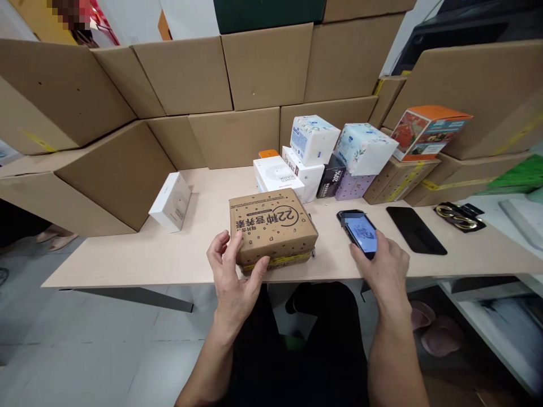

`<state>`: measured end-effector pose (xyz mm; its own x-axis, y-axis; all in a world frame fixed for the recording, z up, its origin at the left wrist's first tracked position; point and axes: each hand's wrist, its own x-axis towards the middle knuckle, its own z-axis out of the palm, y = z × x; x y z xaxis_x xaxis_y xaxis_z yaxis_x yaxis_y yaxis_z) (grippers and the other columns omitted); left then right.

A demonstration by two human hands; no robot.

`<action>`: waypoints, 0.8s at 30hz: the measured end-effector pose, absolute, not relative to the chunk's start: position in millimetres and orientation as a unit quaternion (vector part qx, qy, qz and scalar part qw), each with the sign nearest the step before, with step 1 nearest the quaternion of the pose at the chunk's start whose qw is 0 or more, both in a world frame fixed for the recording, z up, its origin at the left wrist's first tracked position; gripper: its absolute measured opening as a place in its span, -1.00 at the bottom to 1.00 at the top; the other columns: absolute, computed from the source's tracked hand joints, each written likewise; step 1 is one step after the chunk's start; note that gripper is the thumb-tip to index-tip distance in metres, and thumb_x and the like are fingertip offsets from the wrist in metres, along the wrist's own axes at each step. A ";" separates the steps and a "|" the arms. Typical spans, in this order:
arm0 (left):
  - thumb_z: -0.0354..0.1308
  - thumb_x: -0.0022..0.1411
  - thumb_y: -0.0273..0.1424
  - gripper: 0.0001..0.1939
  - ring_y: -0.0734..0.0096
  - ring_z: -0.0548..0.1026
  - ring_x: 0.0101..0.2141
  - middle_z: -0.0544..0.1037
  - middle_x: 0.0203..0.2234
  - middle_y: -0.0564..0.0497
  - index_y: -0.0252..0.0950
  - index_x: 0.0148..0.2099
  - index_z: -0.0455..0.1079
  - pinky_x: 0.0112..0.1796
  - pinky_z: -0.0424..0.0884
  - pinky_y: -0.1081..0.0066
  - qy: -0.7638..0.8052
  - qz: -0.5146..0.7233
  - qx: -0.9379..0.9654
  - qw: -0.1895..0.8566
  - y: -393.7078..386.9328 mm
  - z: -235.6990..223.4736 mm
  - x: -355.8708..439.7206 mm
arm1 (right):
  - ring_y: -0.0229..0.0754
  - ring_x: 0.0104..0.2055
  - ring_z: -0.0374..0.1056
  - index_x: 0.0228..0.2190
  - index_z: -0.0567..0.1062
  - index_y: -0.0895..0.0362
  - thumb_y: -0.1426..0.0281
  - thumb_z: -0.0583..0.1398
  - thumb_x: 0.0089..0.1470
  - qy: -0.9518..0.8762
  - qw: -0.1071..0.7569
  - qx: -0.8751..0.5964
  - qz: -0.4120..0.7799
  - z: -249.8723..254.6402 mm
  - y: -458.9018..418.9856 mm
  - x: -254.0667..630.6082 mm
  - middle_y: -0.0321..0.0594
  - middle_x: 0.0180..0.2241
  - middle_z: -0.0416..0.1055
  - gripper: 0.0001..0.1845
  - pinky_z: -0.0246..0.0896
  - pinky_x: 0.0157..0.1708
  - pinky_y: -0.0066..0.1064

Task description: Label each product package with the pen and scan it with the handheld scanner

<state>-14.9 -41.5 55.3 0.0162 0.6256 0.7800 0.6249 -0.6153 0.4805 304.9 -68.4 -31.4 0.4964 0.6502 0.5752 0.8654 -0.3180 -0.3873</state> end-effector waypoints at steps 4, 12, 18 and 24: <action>0.31 0.22 -0.31 -0.27 0.07 0.26 0.25 0.28 0.19 -0.16 -0.04 0.36 0.11 0.16 0.36 0.00 0.454 0.516 0.725 0.046 -35.4 50.1 -18.6 | 0.30 0.24 0.12 0.15 0.39 0.23 -0.03 0.19 0.13 -0.522 0.382 -0.749 -0.146 -2.6 -75.1 279.4 0.26 0.20 0.24 -0.27 0.14 0.10 0.28; 0.34 0.17 -0.29 -0.28 0.00 0.25 0.27 0.27 0.21 -0.21 -0.10 0.32 0.14 0.17 0.35 -0.05 0.482 0.513 0.710 0.022 -39.6 46.4 -40.3 | -0.20 -0.27 0.44 0.26 0.18 0.06 0.21 0.19 0.22 -0.638 0.429 -0.574 0.282 52.7 -82.0 170.9 -0.07 -0.03 0.42 -0.36 0.51 -0.29 -0.27; 0.39 0.08 -0.11 -0.10 -0.14 0.12 0.33 0.18 0.26 -0.22 -0.05 0.36 0.04 0.19 0.29 -0.20 0.539 0.421 0.729 -0.005 -39.2 61.9 -89.2 | -0.12 -0.01 0.43 0.32 0.09 0.02 0.19 0.14 0.26 -0.677 0.417 -0.497 0.346 56.5 -53.2 130.6 0.00 0.14 0.32 -0.31 0.50 -0.04 -0.15; 0.36 0.14 -0.22 -0.18 -0.10 0.11 0.33 0.16 0.27 -0.22 -0.10 0.35 0.04 0.24 0.25 -0.16 0.540 0.393 0.743 0.034 32.1 66.7 -98.8 | -0.05 0.15 0.36 0.33 0.09 0.08 0.23 0.14 0.27 -0.689 0.440 -0.500 0.287 42.4 -30.4 120.2 0.07 0.27 0.18 -0.32 0.41 0.10 -0.06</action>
<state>-98.8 32.1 66.7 0.1063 0.8300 0.5476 0.7760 -0.4136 0.4762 120.2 -30.4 42.4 -0.1144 0.9408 0.3191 0.4361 0.3362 -0.8348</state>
